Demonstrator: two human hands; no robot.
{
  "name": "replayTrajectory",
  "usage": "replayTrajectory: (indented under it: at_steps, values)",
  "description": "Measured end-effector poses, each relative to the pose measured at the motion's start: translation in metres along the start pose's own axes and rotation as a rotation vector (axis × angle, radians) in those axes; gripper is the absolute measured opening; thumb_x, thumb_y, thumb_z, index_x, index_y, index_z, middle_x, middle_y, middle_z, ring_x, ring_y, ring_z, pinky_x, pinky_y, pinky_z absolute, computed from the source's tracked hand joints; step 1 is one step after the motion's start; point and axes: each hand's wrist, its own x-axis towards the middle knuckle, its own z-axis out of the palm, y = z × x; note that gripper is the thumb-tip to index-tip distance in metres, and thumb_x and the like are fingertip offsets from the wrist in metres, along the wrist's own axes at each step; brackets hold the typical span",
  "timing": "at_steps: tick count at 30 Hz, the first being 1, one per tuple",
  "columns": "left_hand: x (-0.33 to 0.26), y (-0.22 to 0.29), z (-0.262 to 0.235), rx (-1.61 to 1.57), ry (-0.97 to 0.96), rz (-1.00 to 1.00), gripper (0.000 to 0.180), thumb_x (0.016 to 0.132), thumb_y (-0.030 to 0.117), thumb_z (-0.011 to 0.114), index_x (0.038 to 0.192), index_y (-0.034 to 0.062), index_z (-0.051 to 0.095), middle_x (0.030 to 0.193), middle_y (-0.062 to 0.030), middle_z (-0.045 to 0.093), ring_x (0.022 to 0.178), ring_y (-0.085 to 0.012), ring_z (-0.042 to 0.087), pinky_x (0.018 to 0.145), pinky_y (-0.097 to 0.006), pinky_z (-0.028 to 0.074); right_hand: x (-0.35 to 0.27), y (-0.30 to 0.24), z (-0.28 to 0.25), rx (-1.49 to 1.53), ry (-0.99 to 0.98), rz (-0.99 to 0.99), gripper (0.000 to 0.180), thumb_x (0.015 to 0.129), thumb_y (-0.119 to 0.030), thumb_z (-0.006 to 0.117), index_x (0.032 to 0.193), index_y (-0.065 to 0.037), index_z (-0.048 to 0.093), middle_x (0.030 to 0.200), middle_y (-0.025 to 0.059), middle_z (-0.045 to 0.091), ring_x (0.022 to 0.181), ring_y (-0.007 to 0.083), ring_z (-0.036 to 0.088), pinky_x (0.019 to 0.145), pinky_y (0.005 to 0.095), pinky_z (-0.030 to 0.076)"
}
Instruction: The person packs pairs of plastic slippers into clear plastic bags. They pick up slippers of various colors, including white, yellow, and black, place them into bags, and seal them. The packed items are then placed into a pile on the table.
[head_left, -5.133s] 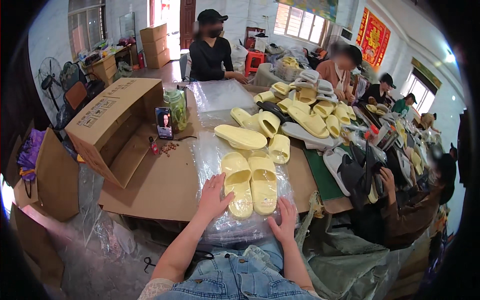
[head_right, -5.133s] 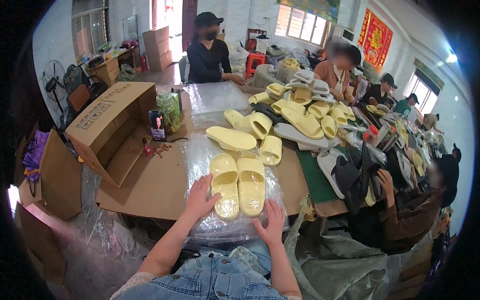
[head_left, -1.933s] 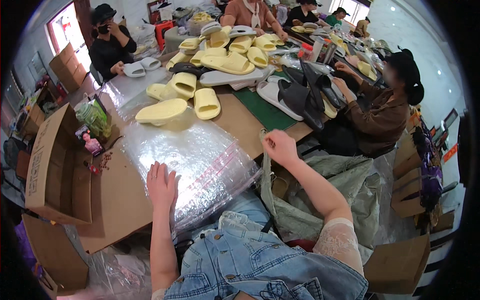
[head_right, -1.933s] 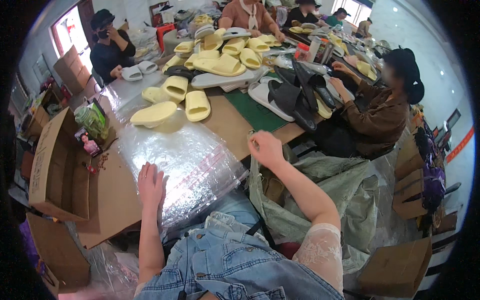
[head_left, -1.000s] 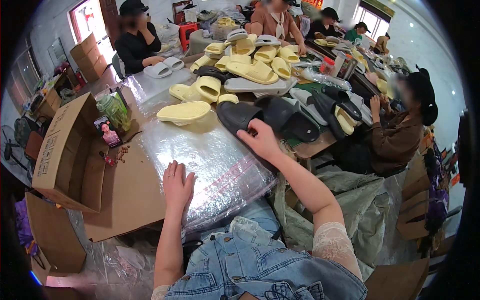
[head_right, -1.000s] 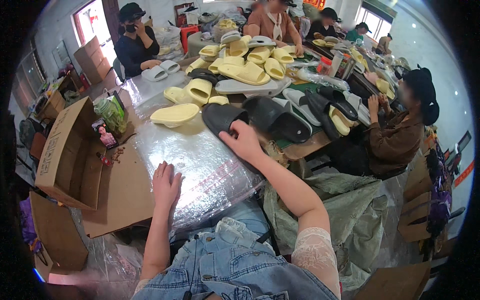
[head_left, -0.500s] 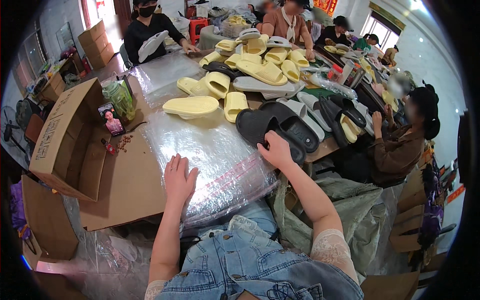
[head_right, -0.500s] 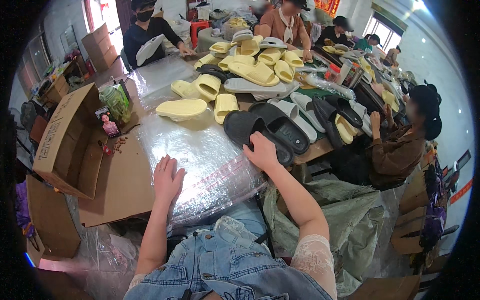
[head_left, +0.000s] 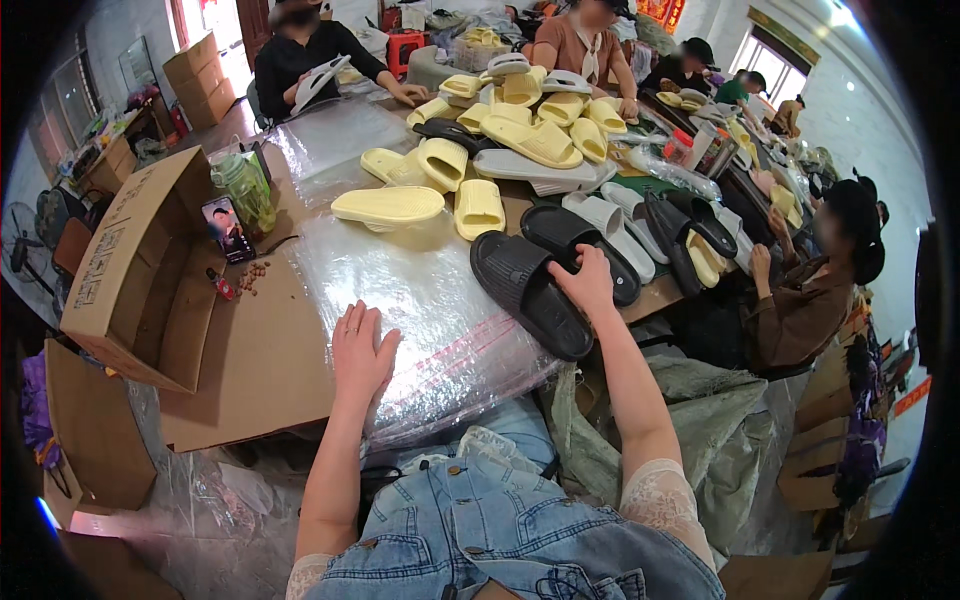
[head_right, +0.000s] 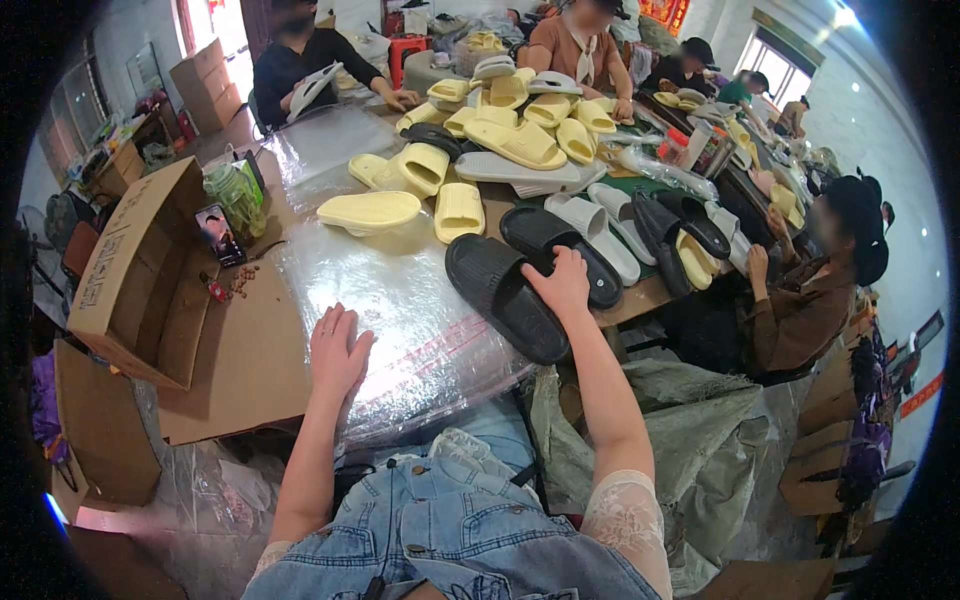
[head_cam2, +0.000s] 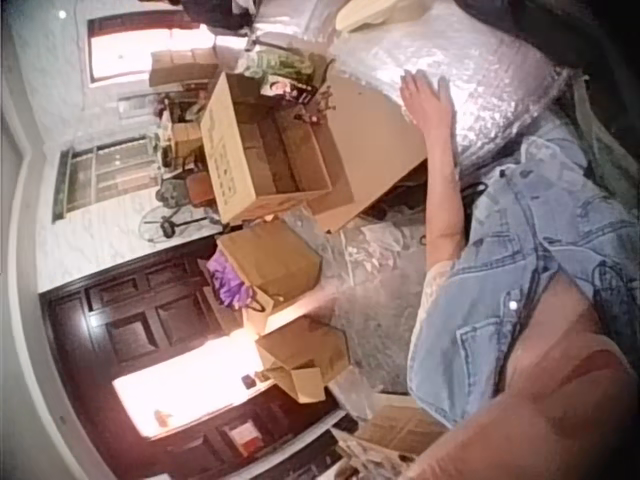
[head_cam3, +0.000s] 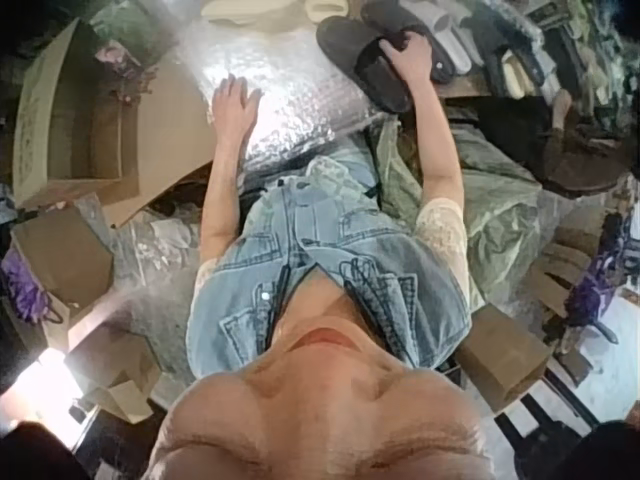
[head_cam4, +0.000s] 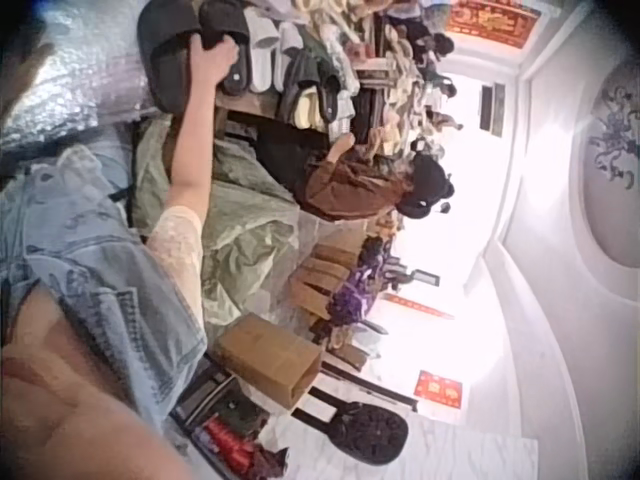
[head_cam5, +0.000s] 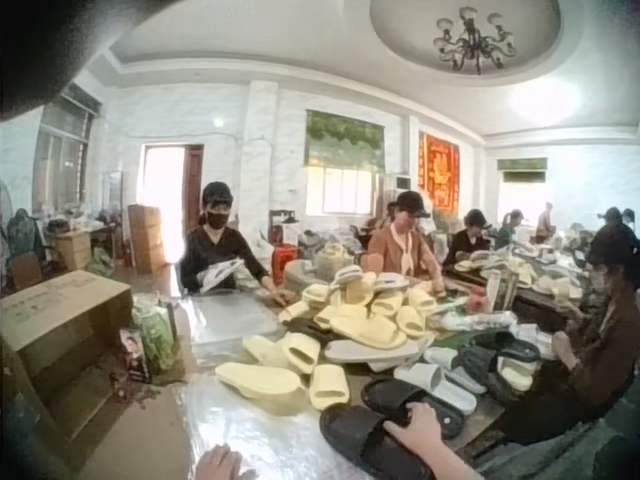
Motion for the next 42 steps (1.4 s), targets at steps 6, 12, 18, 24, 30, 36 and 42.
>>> replayTrajectory:
  at_steps: [6,12,18,24,30,36,42]
  values:
    - [0.003,-0.001,0.003,-0.017,0.010,0.016,0.055,0.086,0.040,0.070,0.124,0.0007,0.063,0.145,-0.0266,0.049,0.138,-0.0433,0.041,0.116,-0.051,0.030,0.024,0.023,0.031,-0.148,-0.092,-0.122,0.036,0.082,-0.034,0.071,0.097,-0.002,0.067,0.108,0.0165,0.058,0.110,0.0371,0.056,0.088,0.0499,0.051]
    - [0.001,0.013,-0.015,0.104,0.056,0.201,0.058,0.078,0.044,0.077,0.122,0.0068,0.068,0.150,-0.0194,0.047,0.145,-0.0412,0.031,0.117,-0.051,0.029,0.002,0.002,0.009,0.266,0.131,-0.208,0.020,0.079,-0.014,0.069,0.083,0.004,0.061,0.087,0.0211,0.058,0.084,0.0450,0.059,0.073,0.0493,0.047]
    - [-0.008,0.034,-0.029,0.003,-0.256,0.279,0.071,0.073,0.052,0.080,0.127,0.0081,0.065,0.147,-0.0159,0.051,0.142,-0.0384,0.039,0.116,-0.048,0.033,-0.045,-0.002,-0.034,0.608,0.080,-0.158,0.012,0.086,-0.005,0.063,0.091,0.006,0.061,0.085,0.0138,0.061,0.077,0.0284,0.060,0.069,0.0363,0.045]
    - [-0.011,0.036,-0.027,-0.054,-0.273,0.197,0.055,0.080,0.041,0.079,0.121,0.0064,0.069,0.136,-0.0126,0.061,0.132,-0.0333,0.053,0.110,-0.042,0.043,-0.091,-0.002,-0.054,1.006,-0.325,0.229,0.013,0.095,-0.010,0.059,0.093,0.002,0.064,0.078,-0.0025,0.058,0.073,0.0061,0.049,0.063,0.0256,0.040]
    - [0.000,0.042,-0.040,-0.213,-0.303,0.123,0.048,0.076,0.035,0.083,0.113,0.0067,0.072,0.130,-0.0118,0.065,0.122,-0.0337,0.058,0.104,-0.042,0.047,-0.121,0.000,-0.053,1.146,-0.416,0.220,0.016,0.091,-0.005,0.065,0.104,0.003,0.069,0.091,0.0000,0.067,0.083,0.0080,0.057,0.071,0.0243,0.044]
    - [-0.003,0.038,-0.024,-0.128,-0.087,0.149,0.039,0.074,0.025,0.084,0.107,0.0079,0.073,0.118,-0.0109,0.069,0.114,-0.0337,0.061,0.099,-0.042,0.049,-0.127,-0.018,-0.052,0.985,-0.401,0.044,0.022,0.088,-0.003,0.067,0.109,0.005,0.068,0.106,0.0065,0.071,0.100,0.0145,0.062,0.090,0.0305,0.047]
    - [0.000,0.029,-0.011,-0.117,-0.045,0.112,0.015,0.081,0.017,0.074,0.095,0.0112,0.074,0.107,-0.0051,0.069,0.108,-0.0288,0.061,0.088,-0.040,0.053,-0.136,-0.016,-0.044,0.926,-0.461,0.013,0.024,0.084,-0.003,0.067,0.107,0.006,0.068,0.107,0.0087,0.071,0.101,0.0156,0.062,0.089,0.0307,0.047]
